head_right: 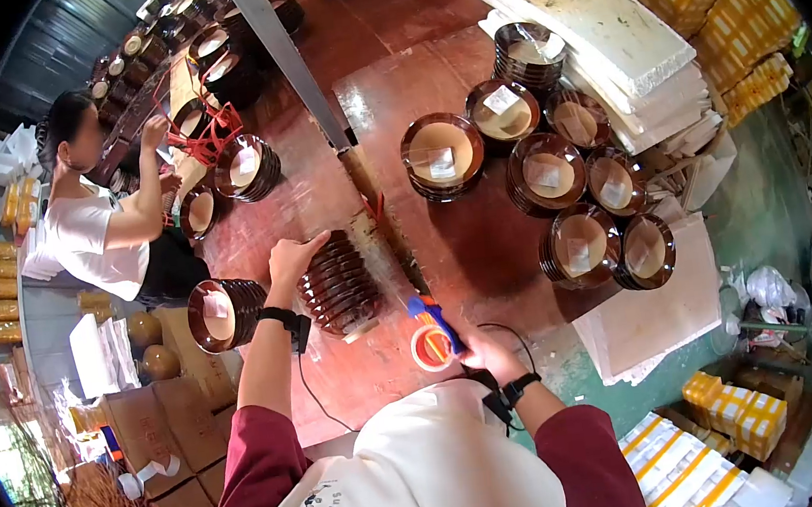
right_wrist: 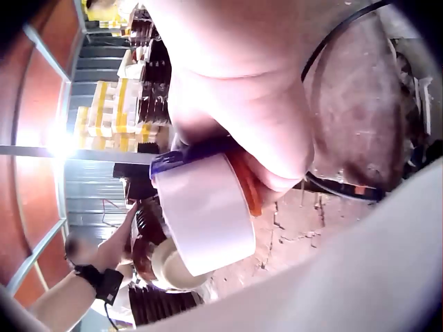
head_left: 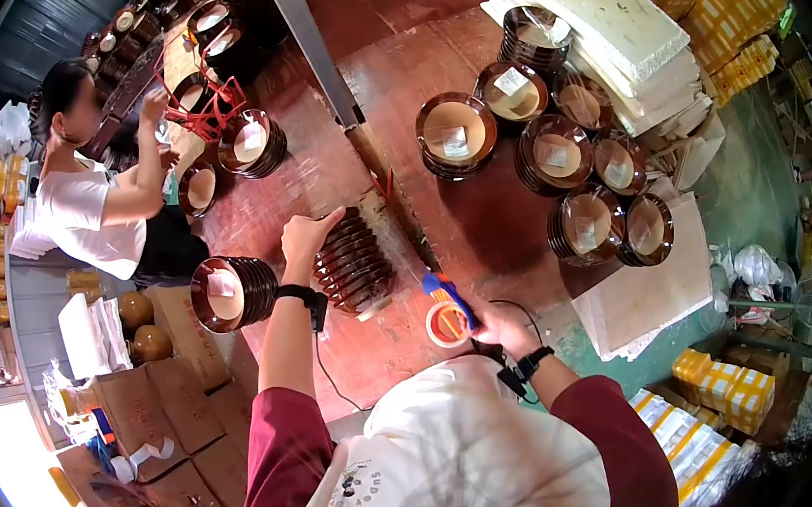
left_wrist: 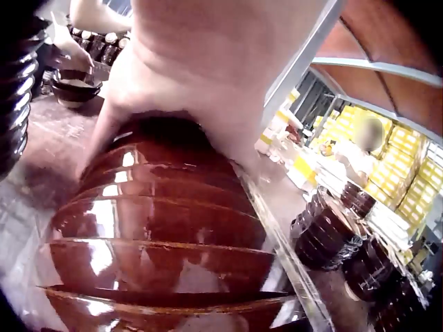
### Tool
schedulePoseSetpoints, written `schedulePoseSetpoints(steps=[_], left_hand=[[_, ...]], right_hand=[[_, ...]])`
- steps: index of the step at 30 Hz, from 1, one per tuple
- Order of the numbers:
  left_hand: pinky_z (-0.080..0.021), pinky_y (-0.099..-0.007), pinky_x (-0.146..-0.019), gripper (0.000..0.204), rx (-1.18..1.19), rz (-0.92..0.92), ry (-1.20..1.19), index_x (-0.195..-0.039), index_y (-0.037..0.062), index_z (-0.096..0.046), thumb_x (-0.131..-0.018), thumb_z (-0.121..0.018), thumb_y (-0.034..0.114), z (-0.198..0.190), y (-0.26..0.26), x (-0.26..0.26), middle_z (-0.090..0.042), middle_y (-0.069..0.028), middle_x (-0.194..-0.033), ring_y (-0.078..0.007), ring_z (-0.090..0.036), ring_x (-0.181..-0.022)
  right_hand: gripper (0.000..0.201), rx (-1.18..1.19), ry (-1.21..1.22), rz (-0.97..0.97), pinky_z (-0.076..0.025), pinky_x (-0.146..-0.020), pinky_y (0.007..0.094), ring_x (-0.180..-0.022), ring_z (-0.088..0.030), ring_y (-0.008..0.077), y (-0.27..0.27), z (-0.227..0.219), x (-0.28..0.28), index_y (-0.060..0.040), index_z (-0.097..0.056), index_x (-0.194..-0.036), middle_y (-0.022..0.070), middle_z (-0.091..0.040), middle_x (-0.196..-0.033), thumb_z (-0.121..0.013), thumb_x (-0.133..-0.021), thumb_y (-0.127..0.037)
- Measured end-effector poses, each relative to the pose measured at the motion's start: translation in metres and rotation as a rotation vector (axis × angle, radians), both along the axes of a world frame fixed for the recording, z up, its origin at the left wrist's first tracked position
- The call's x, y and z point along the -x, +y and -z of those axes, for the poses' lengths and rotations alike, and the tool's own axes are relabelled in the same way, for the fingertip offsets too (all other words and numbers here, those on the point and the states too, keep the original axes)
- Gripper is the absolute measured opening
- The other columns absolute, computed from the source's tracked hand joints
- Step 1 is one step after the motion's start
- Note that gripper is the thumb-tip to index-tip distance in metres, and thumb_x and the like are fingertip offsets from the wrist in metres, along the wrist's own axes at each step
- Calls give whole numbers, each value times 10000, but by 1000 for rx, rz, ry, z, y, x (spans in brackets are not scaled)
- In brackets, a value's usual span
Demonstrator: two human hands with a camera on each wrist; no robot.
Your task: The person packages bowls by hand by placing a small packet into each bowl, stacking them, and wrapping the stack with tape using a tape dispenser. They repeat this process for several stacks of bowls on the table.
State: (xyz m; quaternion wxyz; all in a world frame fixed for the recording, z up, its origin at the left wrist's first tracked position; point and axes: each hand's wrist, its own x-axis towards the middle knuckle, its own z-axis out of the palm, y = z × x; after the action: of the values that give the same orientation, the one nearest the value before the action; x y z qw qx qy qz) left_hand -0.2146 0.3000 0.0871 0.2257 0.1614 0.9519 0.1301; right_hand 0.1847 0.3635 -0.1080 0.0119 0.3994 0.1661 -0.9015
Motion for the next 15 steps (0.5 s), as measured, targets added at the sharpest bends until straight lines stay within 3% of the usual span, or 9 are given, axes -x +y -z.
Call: schedulePoseSetpoints(steps=[2,4,5,8,15], left_hand=[[-571,-446,-855,855,54,-79,49,-874,-51,-771,-667,-747,778,-4,1,-9,-760,-214,-905,-362,-744,-920],[-552,-453,-930,975,94,-180,43,-1022,-60,-758,-645,-707,838,-8,-12,-10,-740,-243,-1097,-376,-710,-1081],[-550,-450,-936,957,107,-264,74,-1049,-55,-758,-672,-702,823,-8,-19,-14,-741,-237,-1101,-370,-711,-1078],[-545,-443,-959,992,151,-394,71,-1105,-49,-744,-702,-646,852,4,-51,-13,-728,-236,-1152,-363,-704,-1103],[-538,-465,-963,974,148,-474,99,-1106,-52,-740,-768,-583,848,9,-82,-33,-720,-249,-1162,-388,-690,-1117]], right_hand=[[352,56,27,-10,-544,-718,312,-896,-664,143,-8,6,-22,-70,-644,-1179,52,-689,-1041,-661,-996,-371],[452,170,57,-20,-570,-879,339,-1040,-670,163,-12,4,-37,-22,-593,-1319,69,-687,-1220,-670,-991,-324],[455,293,-78,13,-571,-894,341,-1053,-669,171,-13,3,-35,-6,-585,-1323,77,-685,-1222,-669,-993,-308],[421,370,-121,7,-571,-835,325,-992,-669,165,-13,-4,-25,-11,-599,-1271,72,-686,-1153,-665,-996,-323],[366,349,-48,-35,-571,-697,290,-848,-671,151,1,-2,-13,-22,-634,-1151,61,-686,-995,-656,-1003,-357]])
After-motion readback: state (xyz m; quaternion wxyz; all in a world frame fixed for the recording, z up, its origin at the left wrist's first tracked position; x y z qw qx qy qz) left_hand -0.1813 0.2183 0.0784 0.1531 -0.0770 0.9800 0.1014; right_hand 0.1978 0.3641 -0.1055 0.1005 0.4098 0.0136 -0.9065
